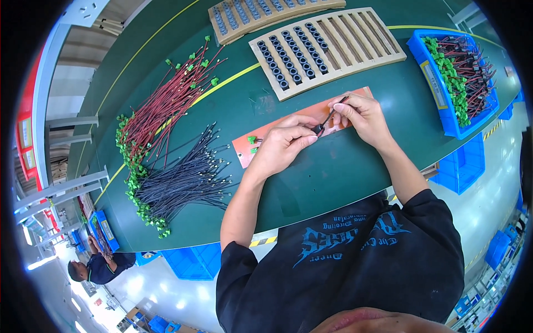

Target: The person assembles connectors onto wiring harnesses by hand, taking the components from plastic trays at a factory workstation.

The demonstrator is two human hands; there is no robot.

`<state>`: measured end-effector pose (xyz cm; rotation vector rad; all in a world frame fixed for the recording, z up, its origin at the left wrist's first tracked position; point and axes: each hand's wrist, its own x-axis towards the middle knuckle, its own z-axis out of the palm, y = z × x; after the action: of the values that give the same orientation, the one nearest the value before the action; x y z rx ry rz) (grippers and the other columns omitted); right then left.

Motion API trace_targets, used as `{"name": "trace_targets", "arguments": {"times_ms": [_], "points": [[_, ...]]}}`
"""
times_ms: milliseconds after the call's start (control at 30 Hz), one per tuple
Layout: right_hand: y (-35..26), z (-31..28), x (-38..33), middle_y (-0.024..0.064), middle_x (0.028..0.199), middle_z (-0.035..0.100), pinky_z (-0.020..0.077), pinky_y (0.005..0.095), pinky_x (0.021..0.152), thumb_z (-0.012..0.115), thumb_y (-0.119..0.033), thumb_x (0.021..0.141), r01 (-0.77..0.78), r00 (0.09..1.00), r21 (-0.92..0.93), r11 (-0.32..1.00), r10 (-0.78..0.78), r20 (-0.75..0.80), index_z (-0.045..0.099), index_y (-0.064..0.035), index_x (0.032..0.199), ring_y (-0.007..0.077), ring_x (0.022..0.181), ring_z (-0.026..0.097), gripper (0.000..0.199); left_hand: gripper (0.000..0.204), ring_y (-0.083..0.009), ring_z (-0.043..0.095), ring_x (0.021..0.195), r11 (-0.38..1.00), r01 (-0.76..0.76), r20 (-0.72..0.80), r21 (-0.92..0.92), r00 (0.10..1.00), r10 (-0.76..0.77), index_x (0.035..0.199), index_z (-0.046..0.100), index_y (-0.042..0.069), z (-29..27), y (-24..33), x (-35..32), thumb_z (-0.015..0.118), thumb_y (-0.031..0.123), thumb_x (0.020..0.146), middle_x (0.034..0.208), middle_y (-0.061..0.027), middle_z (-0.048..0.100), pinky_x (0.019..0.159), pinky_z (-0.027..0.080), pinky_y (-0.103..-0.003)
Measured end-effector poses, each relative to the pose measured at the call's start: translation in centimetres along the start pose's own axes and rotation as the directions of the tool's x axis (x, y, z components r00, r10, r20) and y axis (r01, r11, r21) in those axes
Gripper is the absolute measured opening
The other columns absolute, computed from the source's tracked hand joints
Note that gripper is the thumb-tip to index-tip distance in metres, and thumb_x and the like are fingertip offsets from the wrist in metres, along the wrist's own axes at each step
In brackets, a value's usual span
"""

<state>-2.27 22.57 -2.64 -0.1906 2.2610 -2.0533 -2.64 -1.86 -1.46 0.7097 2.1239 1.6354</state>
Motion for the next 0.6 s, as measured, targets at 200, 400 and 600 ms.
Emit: {"name": "trace_targets", "arguments": {"times_ms": [200,400,600], "points": [[0.0,0.2,0.0,0.005,0.078,0.068,0.0505,0.0207,0.059,0.06,-0.013,0.102,-0.12,0.993,0.099,0.988,0.12,0.006,0.071,0.0022,0.098,0.0075,0.068,0.064,0.019,0.014,-0.0213,0.07,0.098,0.998,0.068,-0.003,-0.005,0.998,-0.068,0.099,0.076,-0.003,-0.2,0.6,0.0,0.069,-0.003,0.087,0.117,-0.0135,0.071,0.08,0.056,-0.03],[0.3,0.1,-0.1,0.0048,0.081,0.069,0.0523,0.0201,0.061,0.059,-0.014,0.103,-0.107,0.994,0.114,0.988,0.106,0.018,0.07,0.002,0.1,0.0078,0.072,0.067,0.02,0.015,-0.0203,0.069,0.09,0.995,-0.06,-0.179,0.083,0.981,0.074,0.098,0.067,-0.003,2.0,0.2,0.6,0.064,-0.009,0.084,0.1,-0.0111,0.071,0.075,0.056,-0.03],[-0.7,0.0,-0.9,0.0066,0.086,0.071,0.0539,0.0219,0.066,0.059,-0.015,0.103,-0.1,0.995,0.137,0.985,0.1,0.005,0.07,0.0014,0.107,0.0096,0.078,0.068,0.02,0.02,-0.0225,0.065,0.083,0.892,-0.3,-0.163,0.339,0.915,0.369,0.097,0.064,0.0,2.8,-1.3,1.8,0.059,-0.013,0.082,0.092,-0.0106,0.069,0.07,0.051,-0.033]]}}
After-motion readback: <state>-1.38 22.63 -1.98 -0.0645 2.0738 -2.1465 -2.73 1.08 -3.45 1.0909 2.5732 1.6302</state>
